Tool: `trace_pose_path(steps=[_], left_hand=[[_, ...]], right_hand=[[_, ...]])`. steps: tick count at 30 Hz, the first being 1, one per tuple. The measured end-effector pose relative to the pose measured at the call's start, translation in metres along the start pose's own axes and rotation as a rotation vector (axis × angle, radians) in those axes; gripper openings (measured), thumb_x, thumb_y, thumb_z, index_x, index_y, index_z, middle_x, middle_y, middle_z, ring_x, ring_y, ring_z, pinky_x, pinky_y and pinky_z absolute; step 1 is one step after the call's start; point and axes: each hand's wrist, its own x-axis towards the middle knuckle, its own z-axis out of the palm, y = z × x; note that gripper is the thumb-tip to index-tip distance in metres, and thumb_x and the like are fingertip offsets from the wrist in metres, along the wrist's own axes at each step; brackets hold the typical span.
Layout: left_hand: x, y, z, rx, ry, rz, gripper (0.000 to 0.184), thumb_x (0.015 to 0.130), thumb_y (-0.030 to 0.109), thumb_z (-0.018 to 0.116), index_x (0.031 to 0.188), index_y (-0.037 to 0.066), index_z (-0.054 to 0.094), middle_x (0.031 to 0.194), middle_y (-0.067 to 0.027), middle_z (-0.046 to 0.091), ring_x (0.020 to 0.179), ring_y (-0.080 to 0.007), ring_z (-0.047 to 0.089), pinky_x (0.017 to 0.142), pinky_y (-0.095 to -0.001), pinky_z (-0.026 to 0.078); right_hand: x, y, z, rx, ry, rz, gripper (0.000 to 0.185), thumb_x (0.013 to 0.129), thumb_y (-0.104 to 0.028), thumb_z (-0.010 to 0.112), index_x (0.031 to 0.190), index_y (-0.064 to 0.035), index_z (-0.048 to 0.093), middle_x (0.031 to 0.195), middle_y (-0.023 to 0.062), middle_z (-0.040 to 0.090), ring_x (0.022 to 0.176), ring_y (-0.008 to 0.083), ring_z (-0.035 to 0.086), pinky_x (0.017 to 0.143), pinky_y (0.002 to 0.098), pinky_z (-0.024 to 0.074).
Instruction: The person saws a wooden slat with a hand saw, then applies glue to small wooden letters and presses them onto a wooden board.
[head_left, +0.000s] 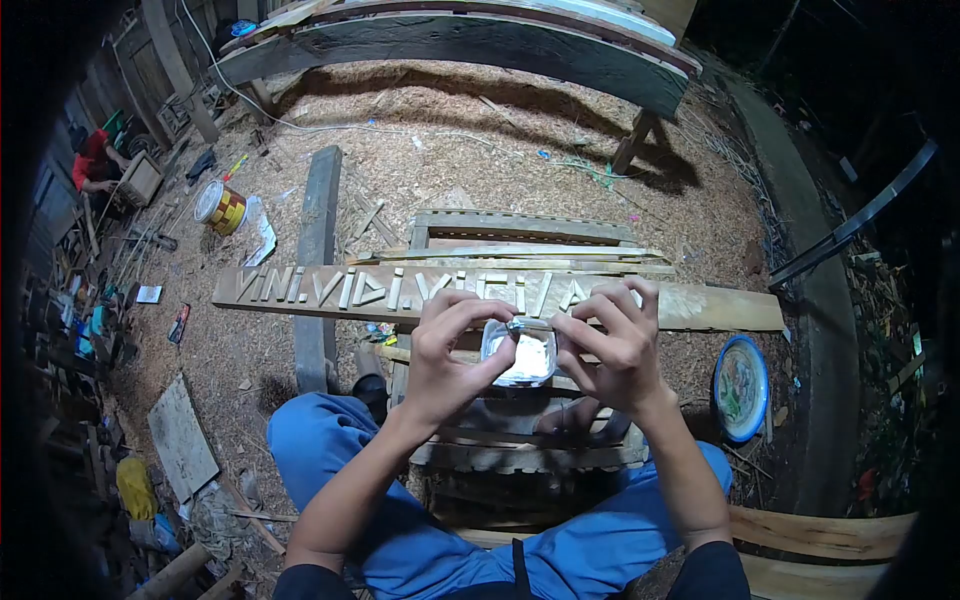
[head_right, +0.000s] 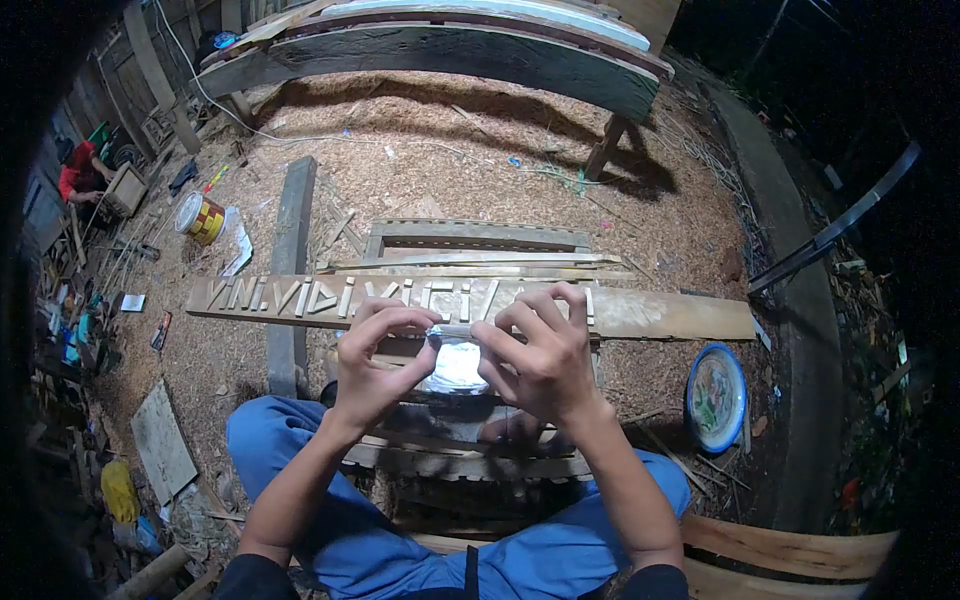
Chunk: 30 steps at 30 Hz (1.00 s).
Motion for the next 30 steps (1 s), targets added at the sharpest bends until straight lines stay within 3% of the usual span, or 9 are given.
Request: trace_pose_path(steps=[10,13,18,21,30], left_hand=[[0.0021,0.0014,-0.0015,0.060,0.007,0.064,0.023,0.080,-0.002,0.079,0.102,0.003,0.075,0.107,-0.0083,0.076,0.105,-0.0180,0.068,0.093,-0.0314,0.057],[0.0009,0.0022,0.0008,-0.021,0.036,-0.010,0.023,0.079,-0.003,0.079,0.101,0.003,0.076,0.106,-0.0072,0.077,0.105,-0.0188,0.067,0.092,-0.0323,0.056],[0.0024,-0.0001,-0.0016,0.087,0.012,0.120,0.025,0.079,-0.003,0.079,0.103,0.002,0.075,0.107,-0.0088,0.077,0.104,-0.0186,0.069,0.091,-0.0311,0.058],[-0.0002,0.0000,-0.0005,0.023,0.007,0.031,0.026,0.079,-0.003,0.079,0.104,0.002,0.075,0.107,-0.0093,0.076,0.105,-0.0187,0.069,0.092,-0.0310,0.058],[0.0007,0.0003,-0.0022,0.038,0.009,0.034,0.027,0.078,-0.002,0.079,0.104,0.003,0.075,0.108,-0.0087,0.077,0.106,-0.0191,0.068,0.093,-0.0315,0.057]], right_hand=[[-0.0004,0.0024,-0.0014,0.012,-0.016,-0.014,0.030,0.068,-0.019,0.081,0.097,-0.0173,0.078,0.083,-0.0013,0.061,0.087,0.0200,0.063,0.097,0.0454,0.0384],[-0.0003,0.0022,0.0003,-0.003,-0.001,-0.010,0.030,0.068,-0.019,0.081,0.098,-0.0171,0.077,0.084,-0.0011,0.061,0.087,0.0200,0.063,0.097,0.0456,0.0384],[-0.0004,0.0002,0.0002,-0.003,-0.021,-0.006,0.032,0.068,-0.019,0.081,0.100,-0.0175,0.077,0.084,-0.0011,0.061,0.089,0.0197,0.063,0.098,0.0456,0.0380],[-0.0006,-0.0001,-0.0002,0.013,-0.033,-0.009,0.032,0.068,-0.018,0.081,0.101,-0.0178,0.078,0.084,-0.0013,0.060,0.091,0.0195,0.063,0.099,0.0447,0.0379],[0.0002,0.0001,-0.0016,0.026,-0.022,-0.018,0.032,0.068,-0.016,0.080,0.100,-0.0176,0.078,0.083,-0.0018,0.061,0.089,0.0193,0.063,0.098,0.0439,0.0390]])
